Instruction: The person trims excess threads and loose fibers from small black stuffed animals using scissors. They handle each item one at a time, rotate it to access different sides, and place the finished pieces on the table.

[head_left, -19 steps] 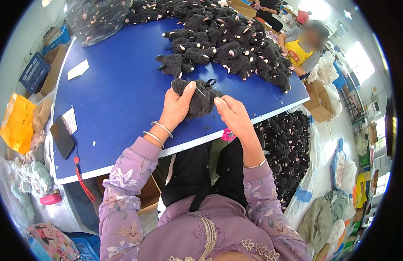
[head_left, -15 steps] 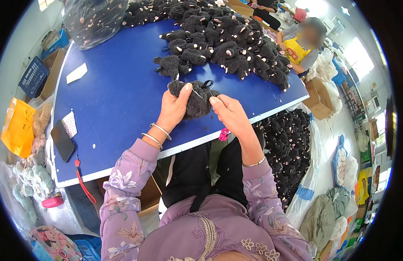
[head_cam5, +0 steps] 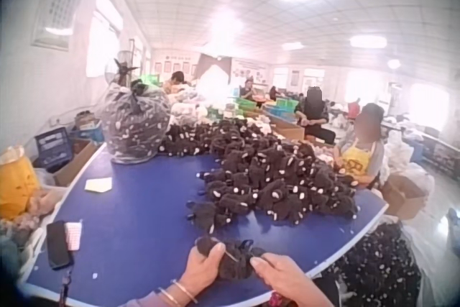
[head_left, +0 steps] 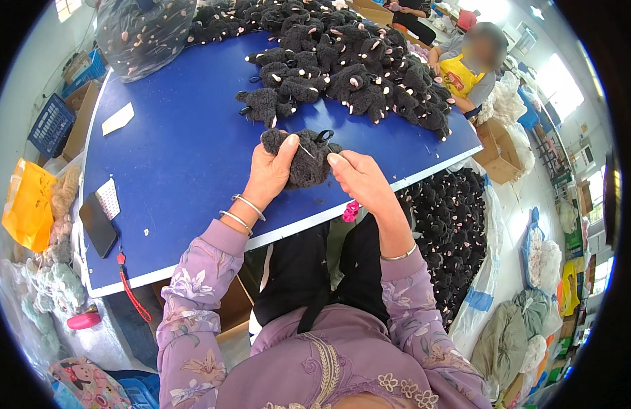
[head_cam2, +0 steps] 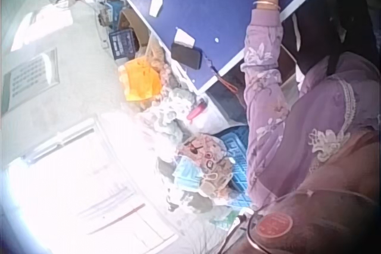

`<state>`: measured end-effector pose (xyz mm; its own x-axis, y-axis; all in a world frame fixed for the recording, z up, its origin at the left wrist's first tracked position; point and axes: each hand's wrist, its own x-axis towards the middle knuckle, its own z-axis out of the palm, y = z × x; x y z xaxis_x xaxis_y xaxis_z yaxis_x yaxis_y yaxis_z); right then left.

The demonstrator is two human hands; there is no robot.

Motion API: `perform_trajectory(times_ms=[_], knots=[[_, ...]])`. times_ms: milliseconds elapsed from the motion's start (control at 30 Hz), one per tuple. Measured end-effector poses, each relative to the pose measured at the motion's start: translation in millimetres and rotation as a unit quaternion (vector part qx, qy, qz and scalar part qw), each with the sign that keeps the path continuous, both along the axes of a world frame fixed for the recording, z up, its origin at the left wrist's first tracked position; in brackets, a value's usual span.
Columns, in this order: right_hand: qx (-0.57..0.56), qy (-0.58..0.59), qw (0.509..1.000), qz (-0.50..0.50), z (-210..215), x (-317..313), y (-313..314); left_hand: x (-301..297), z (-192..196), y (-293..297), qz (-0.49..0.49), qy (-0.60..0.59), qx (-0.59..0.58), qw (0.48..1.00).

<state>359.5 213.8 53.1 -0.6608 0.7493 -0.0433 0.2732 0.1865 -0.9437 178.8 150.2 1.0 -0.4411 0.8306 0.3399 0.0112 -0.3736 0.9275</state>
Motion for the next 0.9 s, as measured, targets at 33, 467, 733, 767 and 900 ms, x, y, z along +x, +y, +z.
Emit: perform_trajectory(times_ms=[33,467,733,767,900], knots=[[-0.001,0.009,1.0,0.006,0.4,0.1,-0.1,-0.4,-0.6,-0.1,-0.004,0.006,-0.002,1.0],[0.153,0.139,0.975,-0.086,4.7,-9.0,-15.0,3.3,1.3,0.5,-0.019,0.016,-0.024,0.999],[0.198,0.111,0.96,-0.165,-8.8,-14.5,5.1,9.3,1.5,0.3,-0.236,-0.009,-0.083,0.968],[0.191,0.123,0.957,-0.18,-8.3,-10.5,8.2,12.4,-0.4,1.4,-0.25,-0.016,-0.079,0.965],[-0.04,0.31,0.939,-0.145,-2.2,7.7,15.9,6.8,3.5,1.2,-0.251,0.021,-0.134,0.959]])
